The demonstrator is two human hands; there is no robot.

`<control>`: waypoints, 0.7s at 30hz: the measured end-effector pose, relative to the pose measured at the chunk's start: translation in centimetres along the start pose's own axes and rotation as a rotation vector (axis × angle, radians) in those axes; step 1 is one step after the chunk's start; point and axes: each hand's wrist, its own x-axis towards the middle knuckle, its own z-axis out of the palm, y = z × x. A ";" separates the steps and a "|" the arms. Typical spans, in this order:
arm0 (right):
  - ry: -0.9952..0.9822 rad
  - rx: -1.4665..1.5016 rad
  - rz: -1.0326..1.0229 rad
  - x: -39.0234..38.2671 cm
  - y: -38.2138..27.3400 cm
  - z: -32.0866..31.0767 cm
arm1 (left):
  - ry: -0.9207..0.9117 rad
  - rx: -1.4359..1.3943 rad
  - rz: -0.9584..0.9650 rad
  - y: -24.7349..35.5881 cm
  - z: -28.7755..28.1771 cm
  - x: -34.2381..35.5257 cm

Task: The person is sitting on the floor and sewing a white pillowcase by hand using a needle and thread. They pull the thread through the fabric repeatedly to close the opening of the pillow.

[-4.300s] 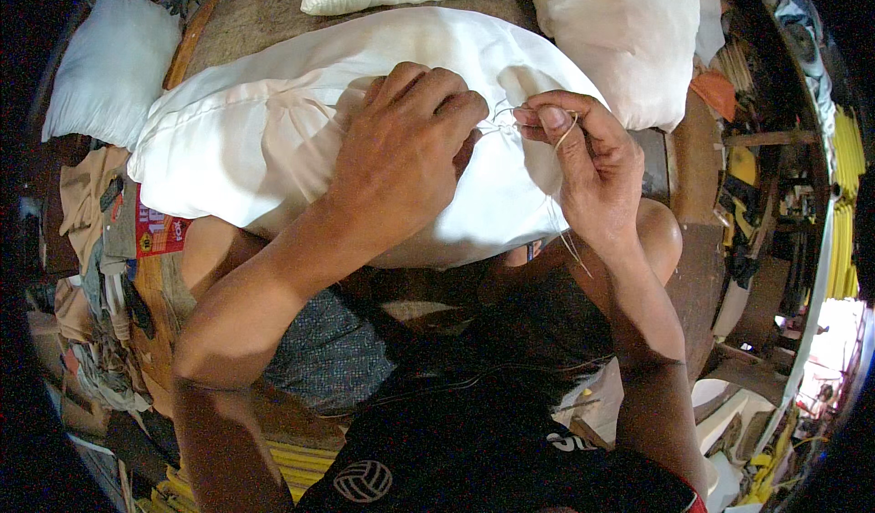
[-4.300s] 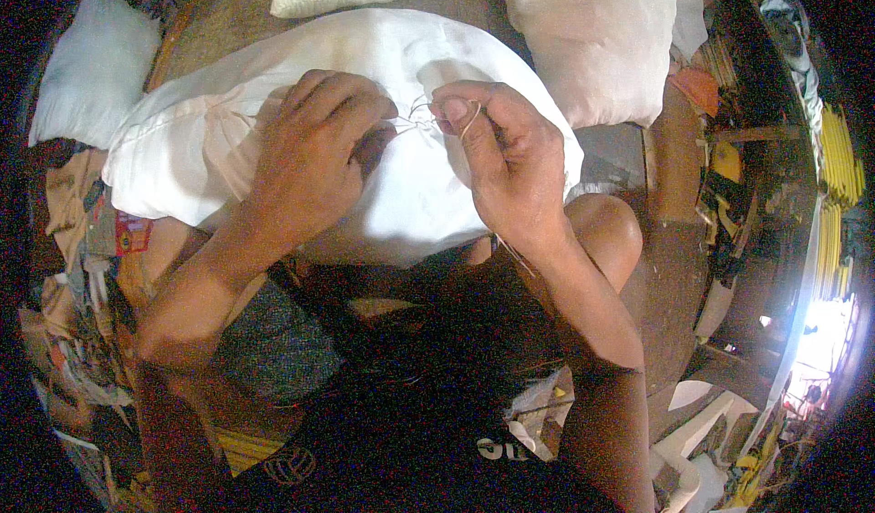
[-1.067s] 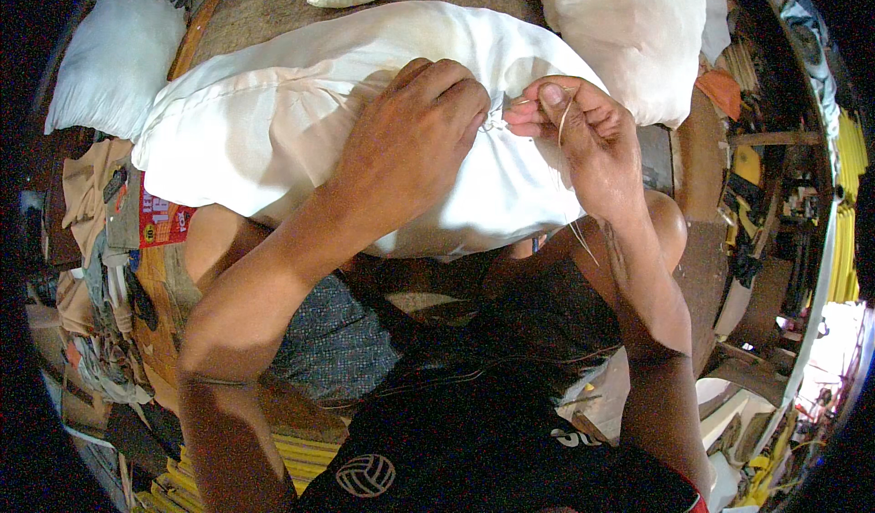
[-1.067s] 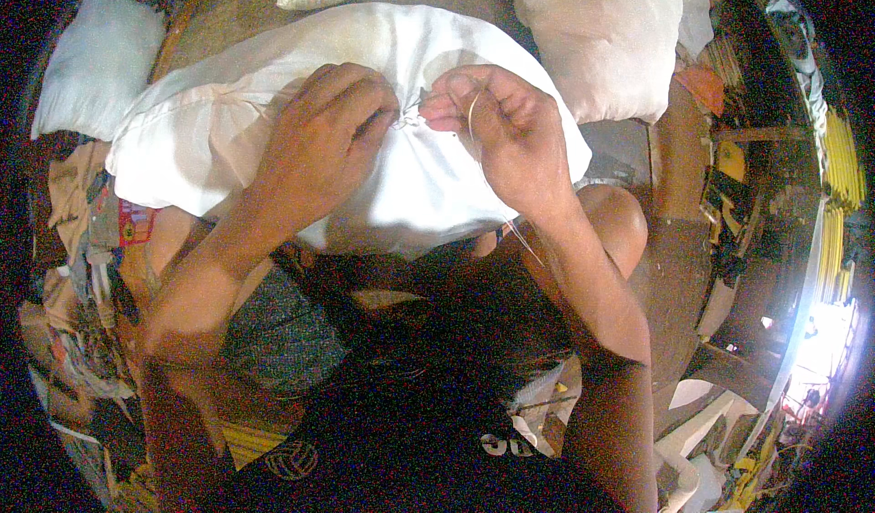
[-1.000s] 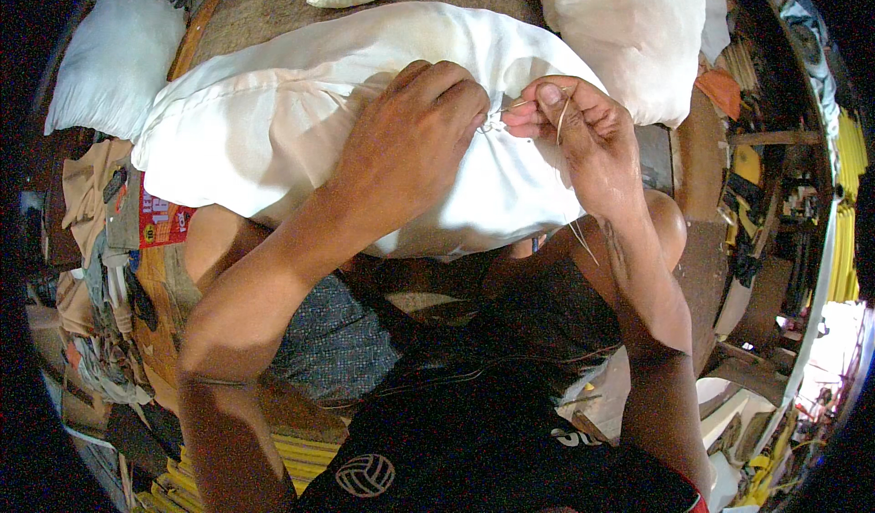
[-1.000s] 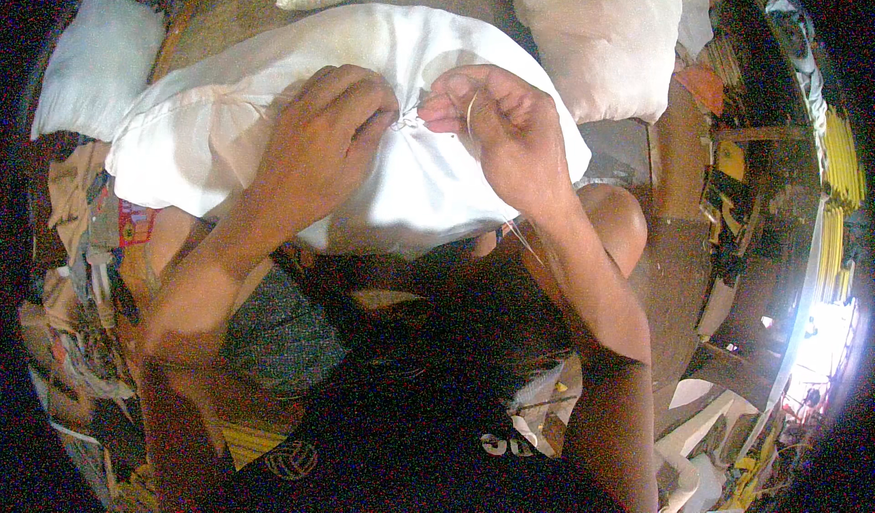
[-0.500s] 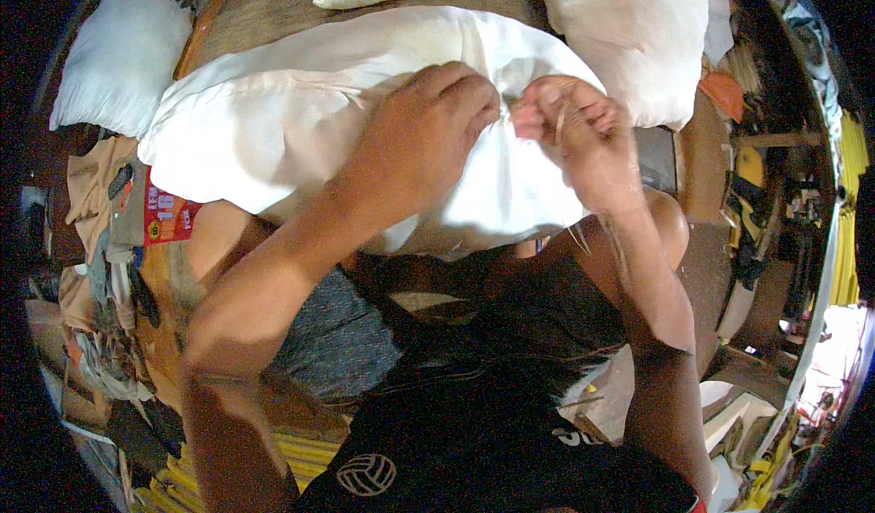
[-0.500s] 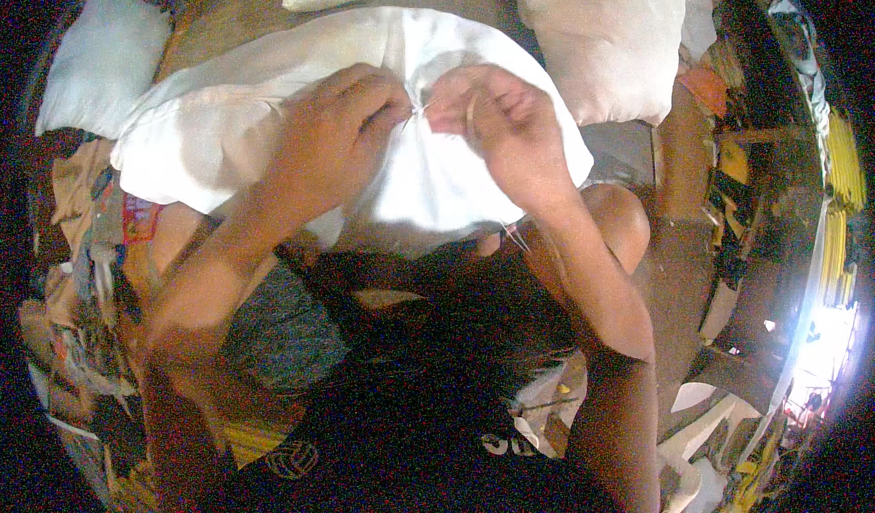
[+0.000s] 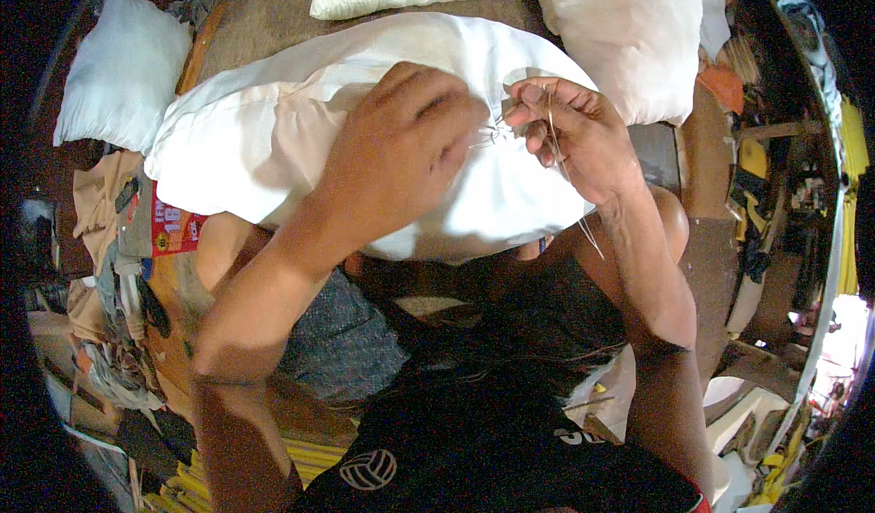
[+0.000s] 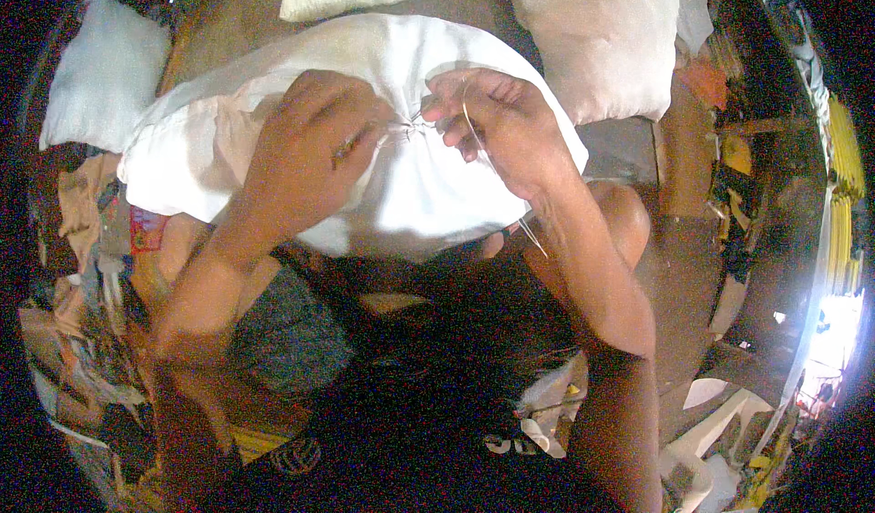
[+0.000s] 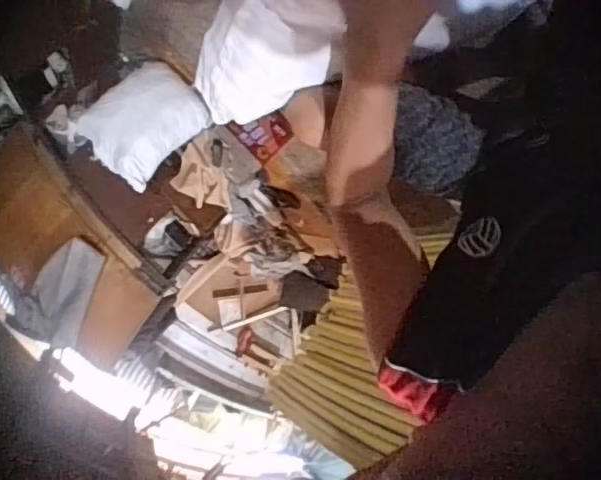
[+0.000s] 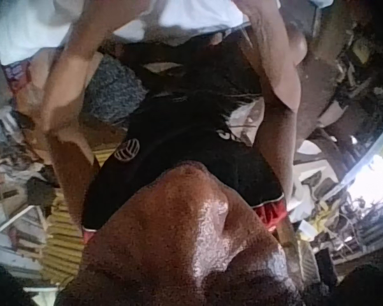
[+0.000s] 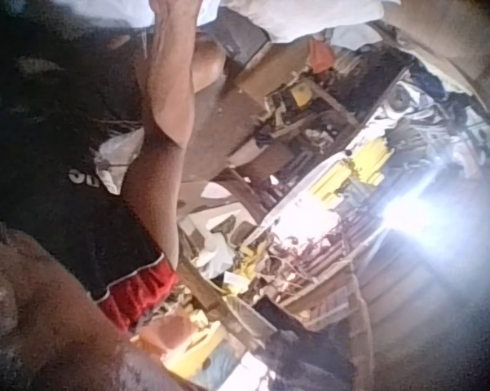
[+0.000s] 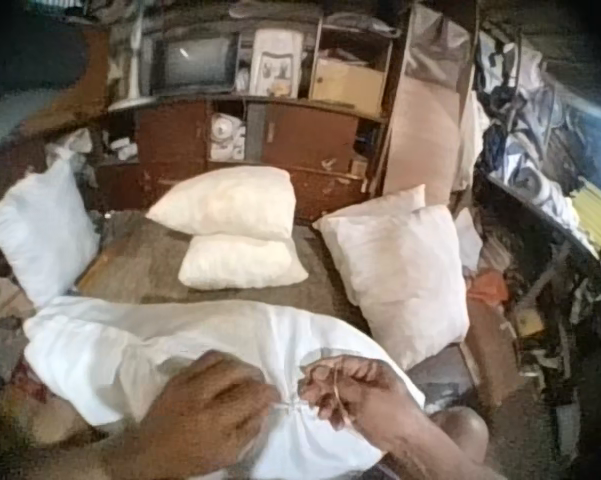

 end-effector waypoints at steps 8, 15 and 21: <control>0.030 0.081 -0.064 0.0 0.6 -0.1 | -0.008 0.180 0.079 2.0 0.0 -0.9; 0.031 0.034 -0.093 -0.1 0.6 -0.2 | -0.042 0.144 0.010 1.5 -0.6 -0.9; 0.032 0.018 -0.085 0.1 0.4 -0.2 | -0.048 0.141 0.071 1.5 -0.8 -0.3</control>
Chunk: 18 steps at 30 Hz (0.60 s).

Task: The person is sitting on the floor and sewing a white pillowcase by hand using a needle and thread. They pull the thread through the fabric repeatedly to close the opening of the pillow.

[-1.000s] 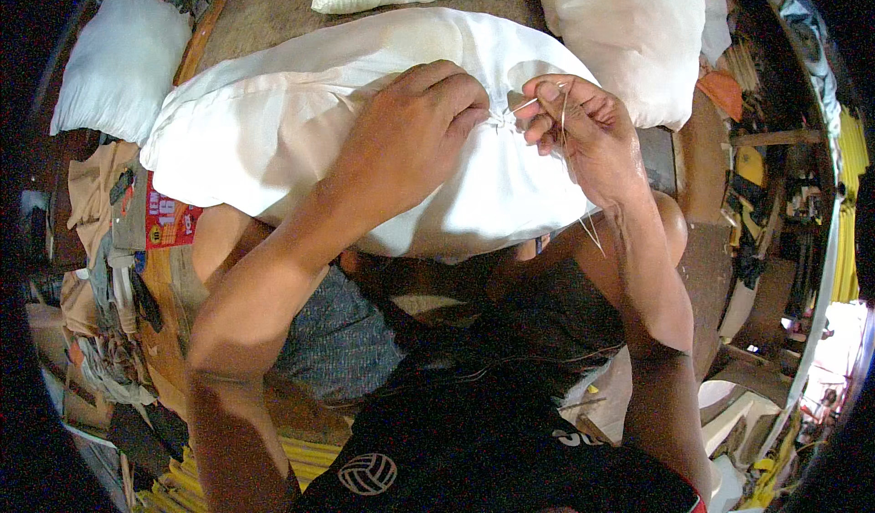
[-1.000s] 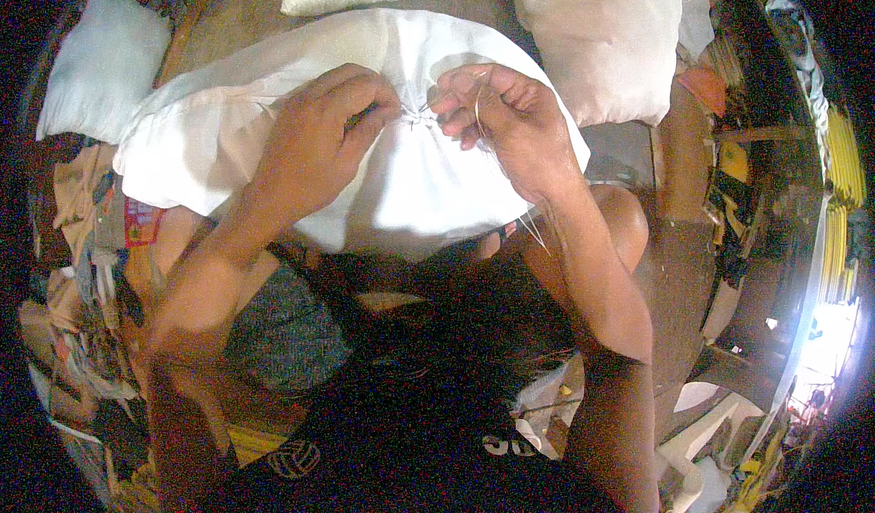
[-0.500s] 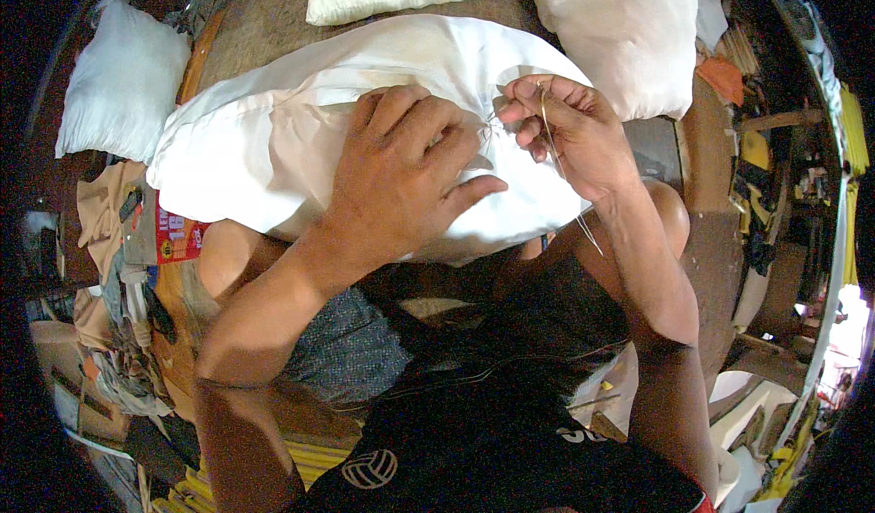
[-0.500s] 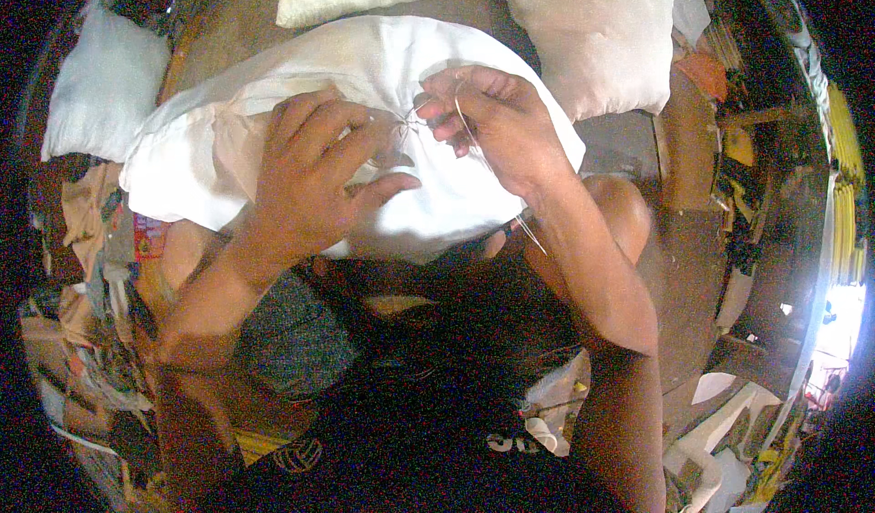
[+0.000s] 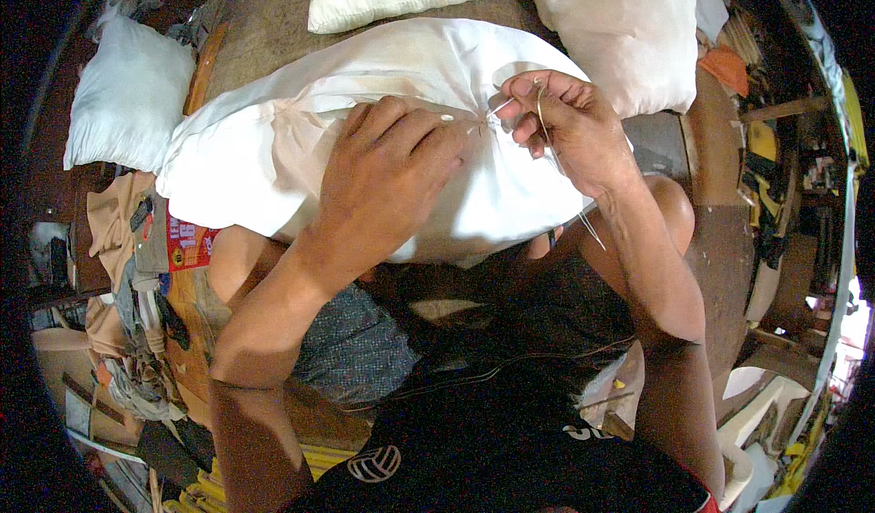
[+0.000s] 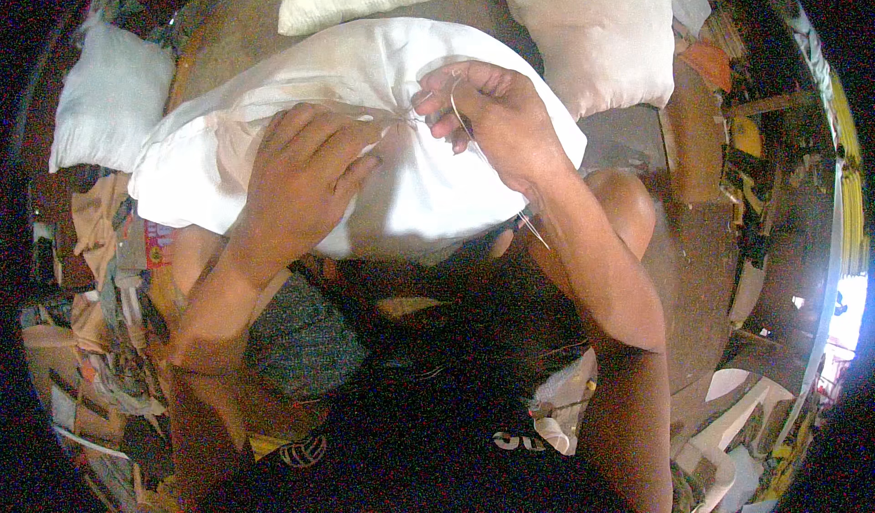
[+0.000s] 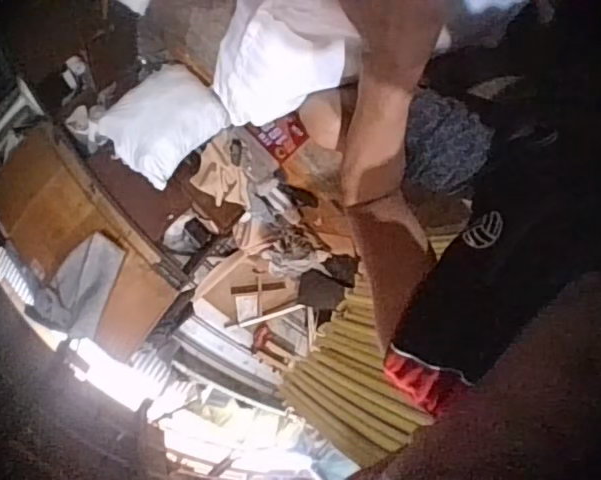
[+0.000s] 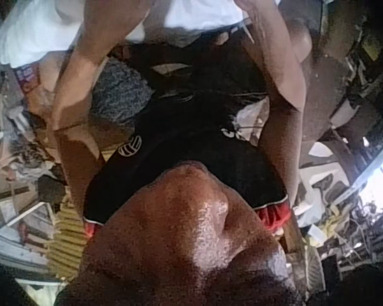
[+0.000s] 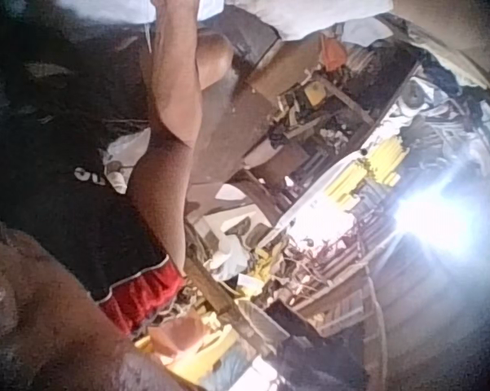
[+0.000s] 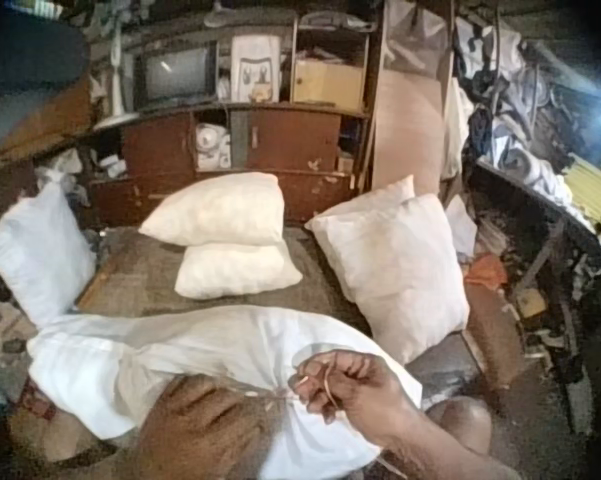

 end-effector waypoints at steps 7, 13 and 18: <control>-0.012 0.008 -0.009 0.0 0.2 0.1 | 0.100 0.050 0.053 -1.0 0.1 -0.2; 0.004 -0.014 -0.013 0.1 0.2 0.2 | 0.215 0.037 0.070 -1.7 1.3 0.3; -0.010 0.006 -0.009 0.1 0.2 0.1 | 0.026 0.121 -0.003 -1.8 1.1 0.2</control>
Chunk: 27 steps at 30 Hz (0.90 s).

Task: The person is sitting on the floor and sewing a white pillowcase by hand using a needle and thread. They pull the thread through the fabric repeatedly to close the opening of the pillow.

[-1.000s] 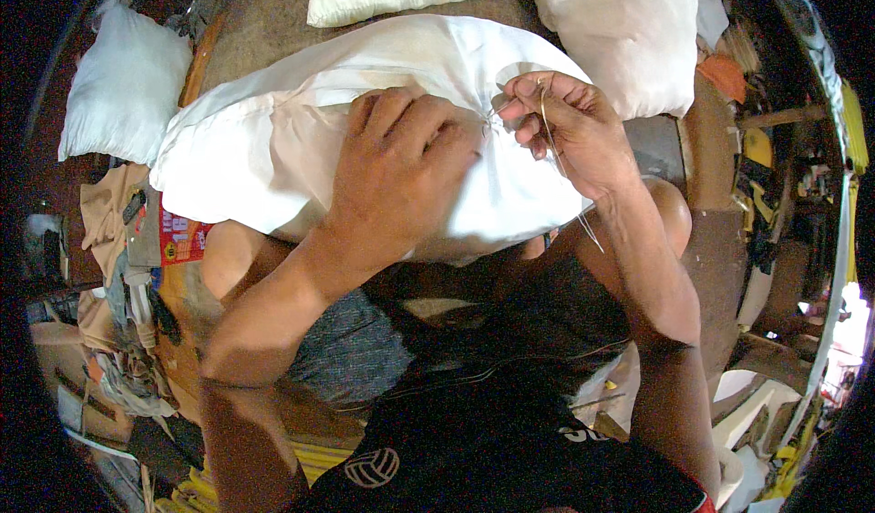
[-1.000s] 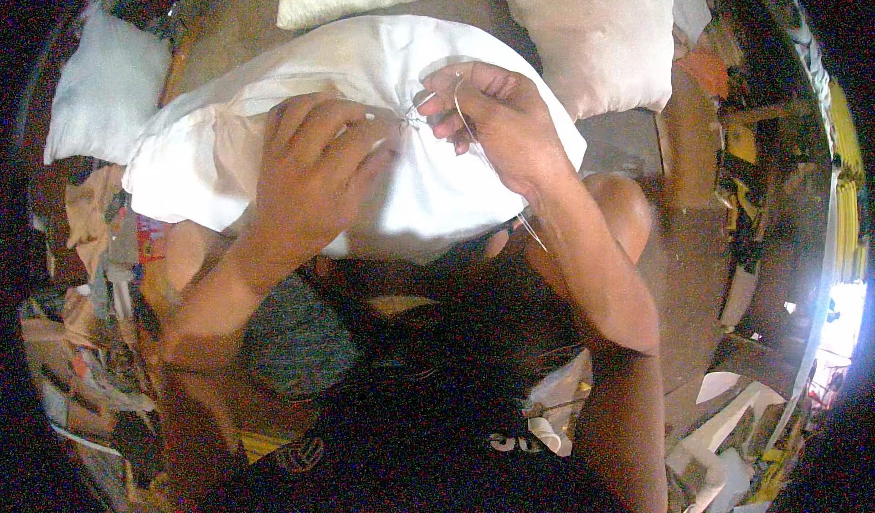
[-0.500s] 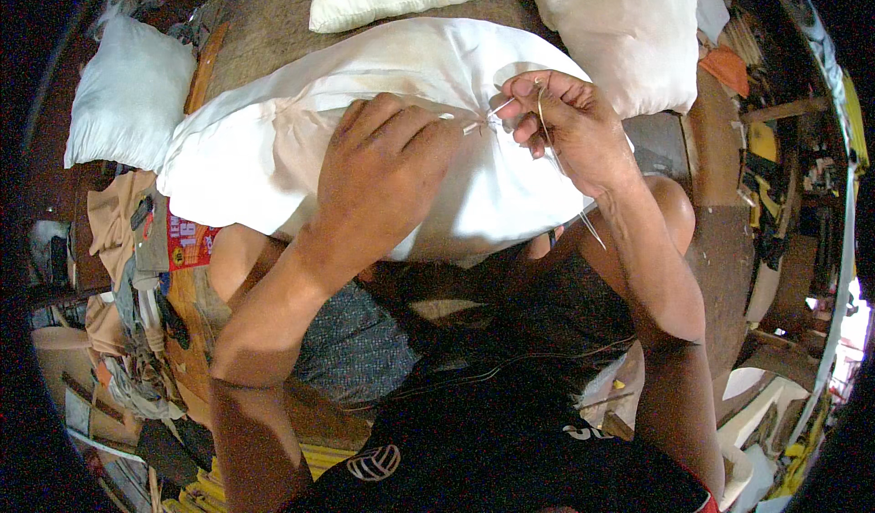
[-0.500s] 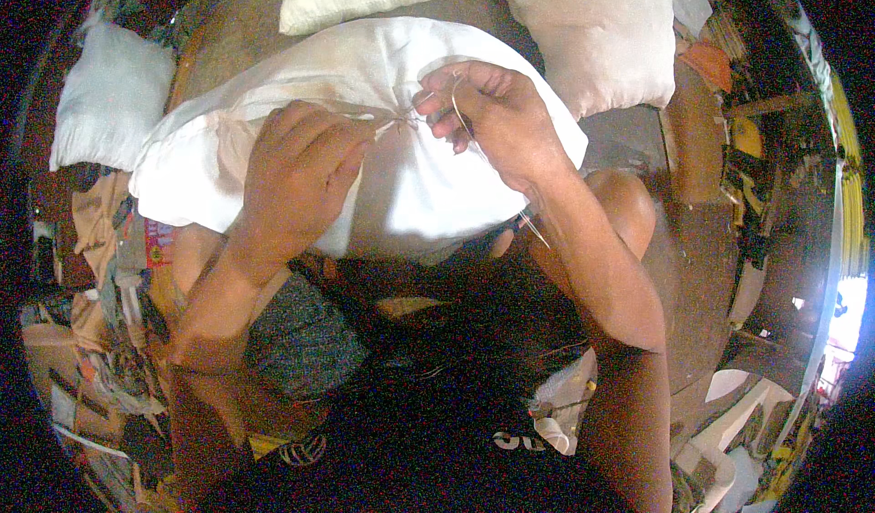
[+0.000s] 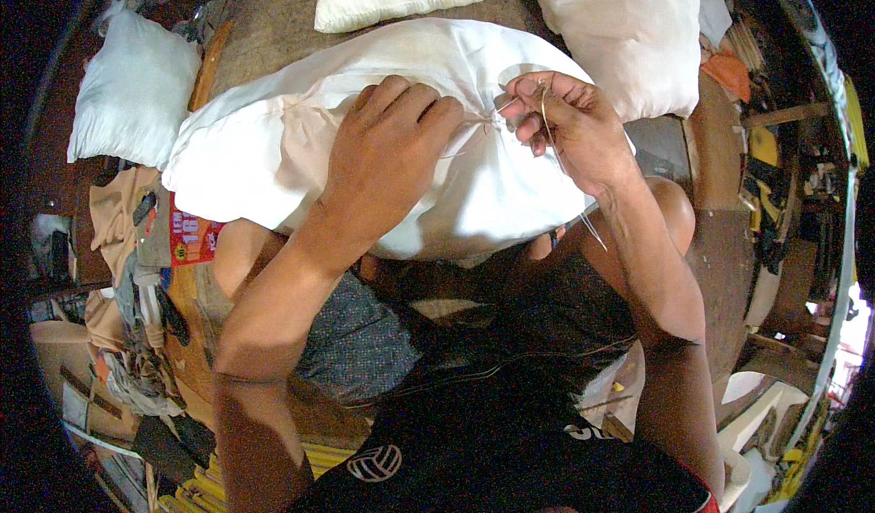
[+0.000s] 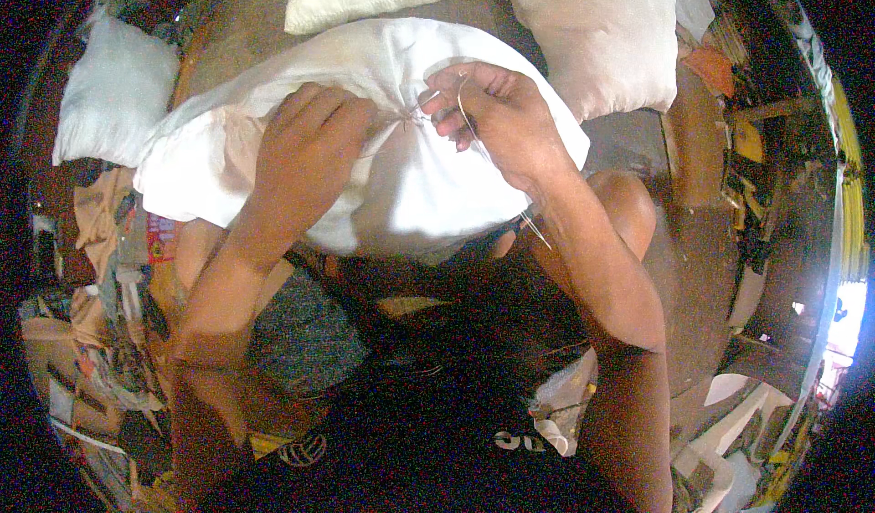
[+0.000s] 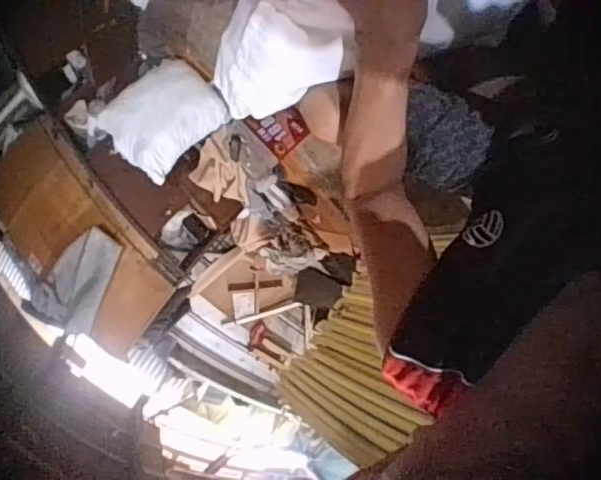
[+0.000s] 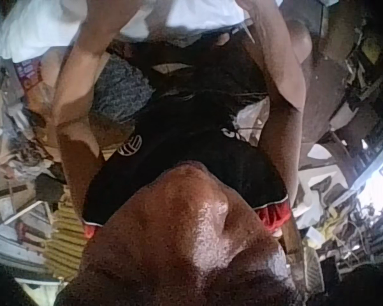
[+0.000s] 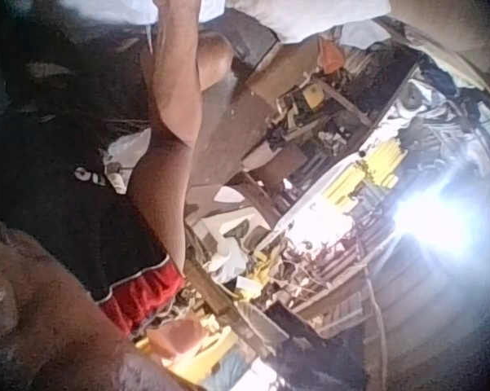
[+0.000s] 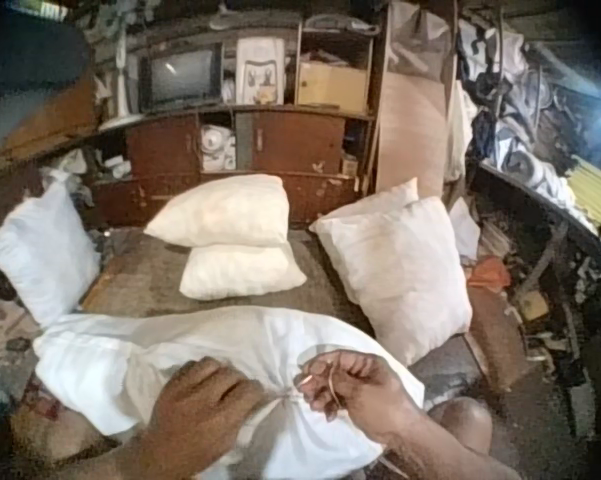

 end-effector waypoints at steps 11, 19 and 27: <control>-0.003 -0.029 -0.020 -0.2 -0.1 -0.1 | -0.074 -0.158 -0.022 1.2 -2.0 -0.5; -0.032 -0.053 -0.017 0.0 0.2 0.0 | -0.095 -0.082 -0.211 0.3 -1.8 -0.2; 0.002 -0.011 0.017 -0.2 -0.1 0.3 | 0.087 -0.167 -0.199 0.6 -2.7 0.3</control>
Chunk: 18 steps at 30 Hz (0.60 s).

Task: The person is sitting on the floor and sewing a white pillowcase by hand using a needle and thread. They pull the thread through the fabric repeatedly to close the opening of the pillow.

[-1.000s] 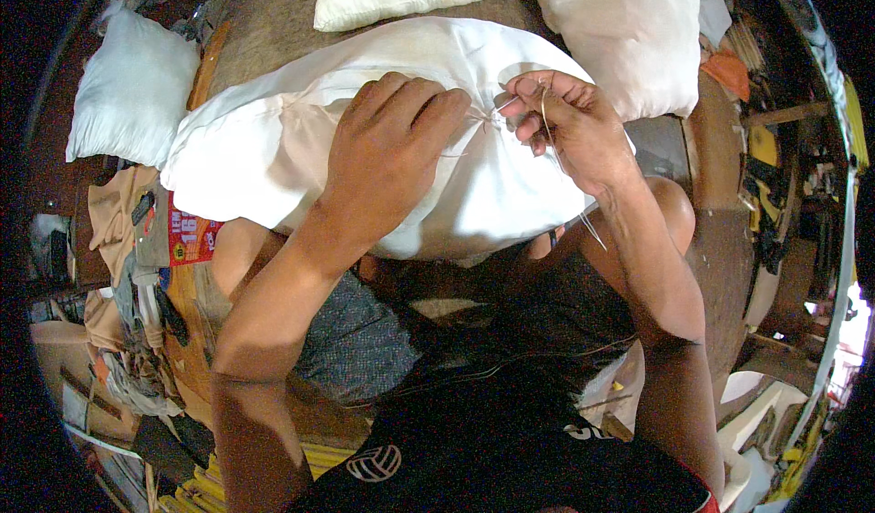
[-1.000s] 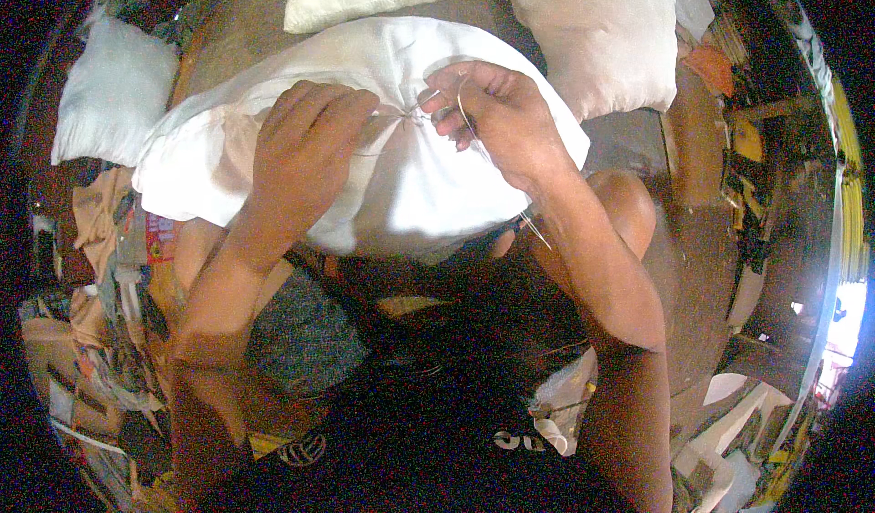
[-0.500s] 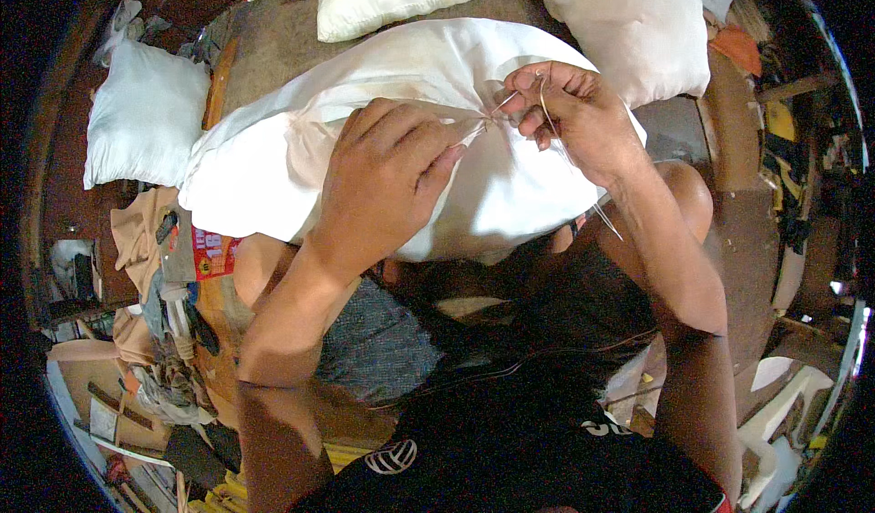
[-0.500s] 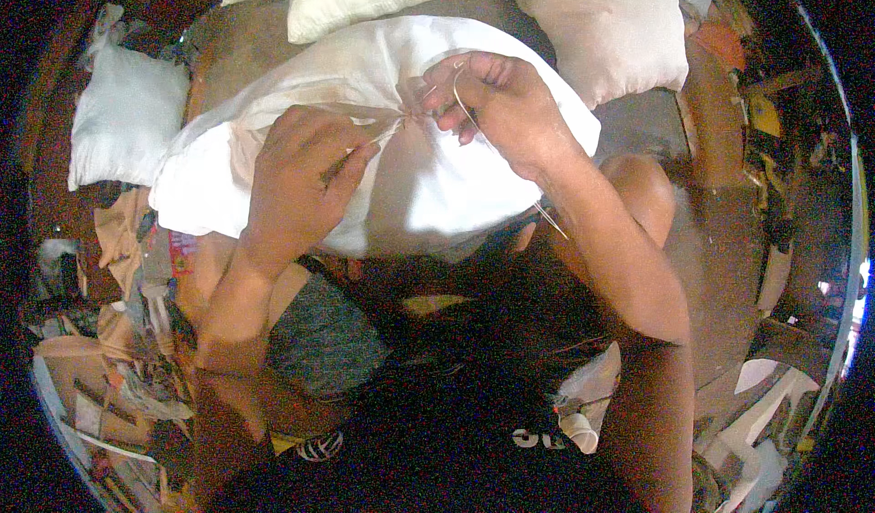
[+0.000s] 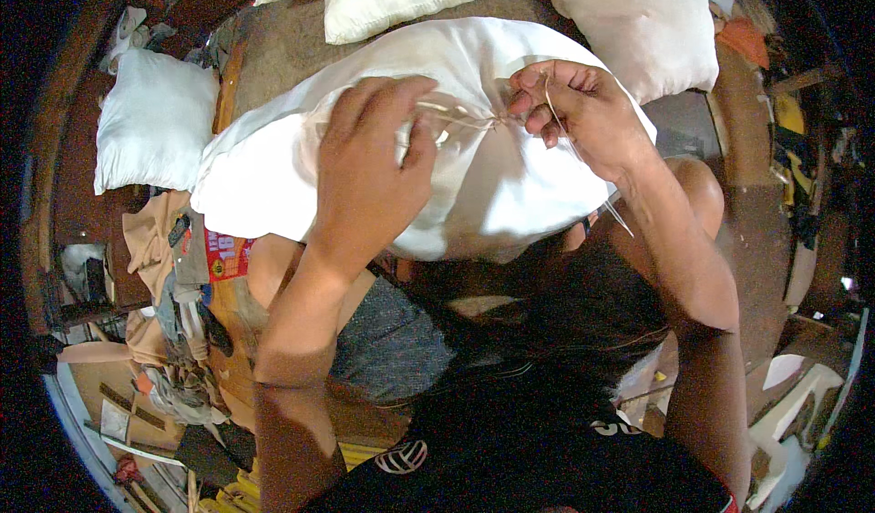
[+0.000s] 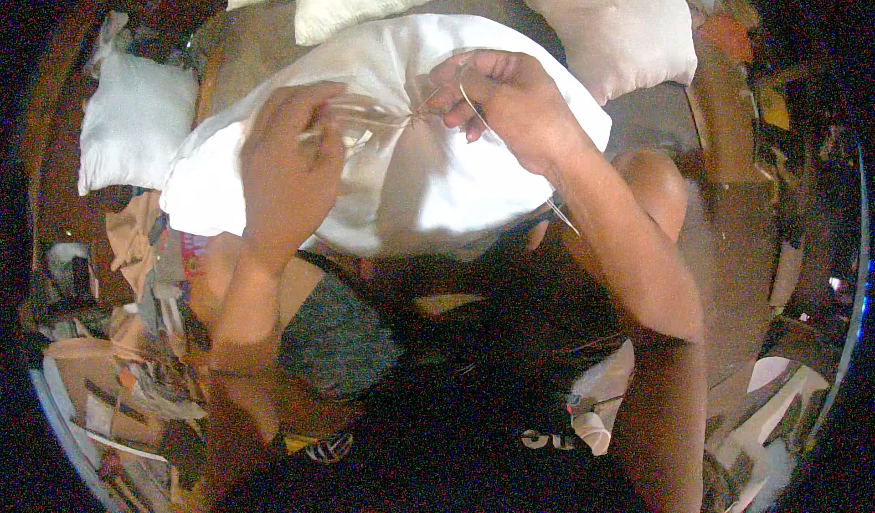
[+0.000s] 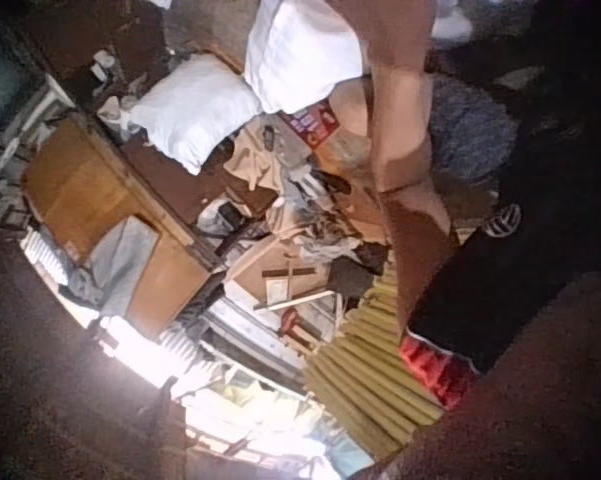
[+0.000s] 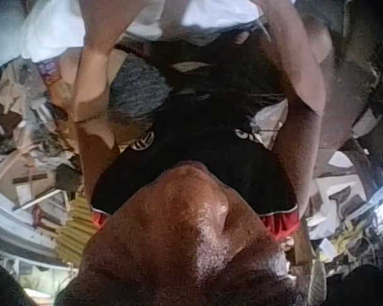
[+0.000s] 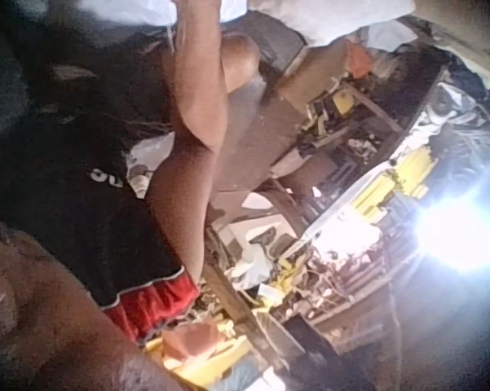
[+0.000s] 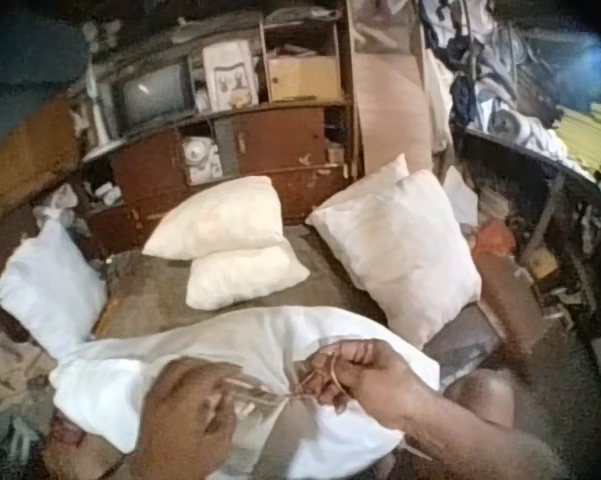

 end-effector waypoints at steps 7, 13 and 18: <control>0.007 -0.018 -0.008 0.3 -0.1 0.3 | -0.045 0.127 0.320 2.6 0.7 -2.1; -0.025 -0.077 0.007 0.6 -0.1 0.1 | -0.056 0.187 0.202 1.7 3.1 -2.1; -0.050 -0.063 0.037 0.5 -0.4 0.3 | 0.006 0.147 0.254 1.1 3.9 -1.8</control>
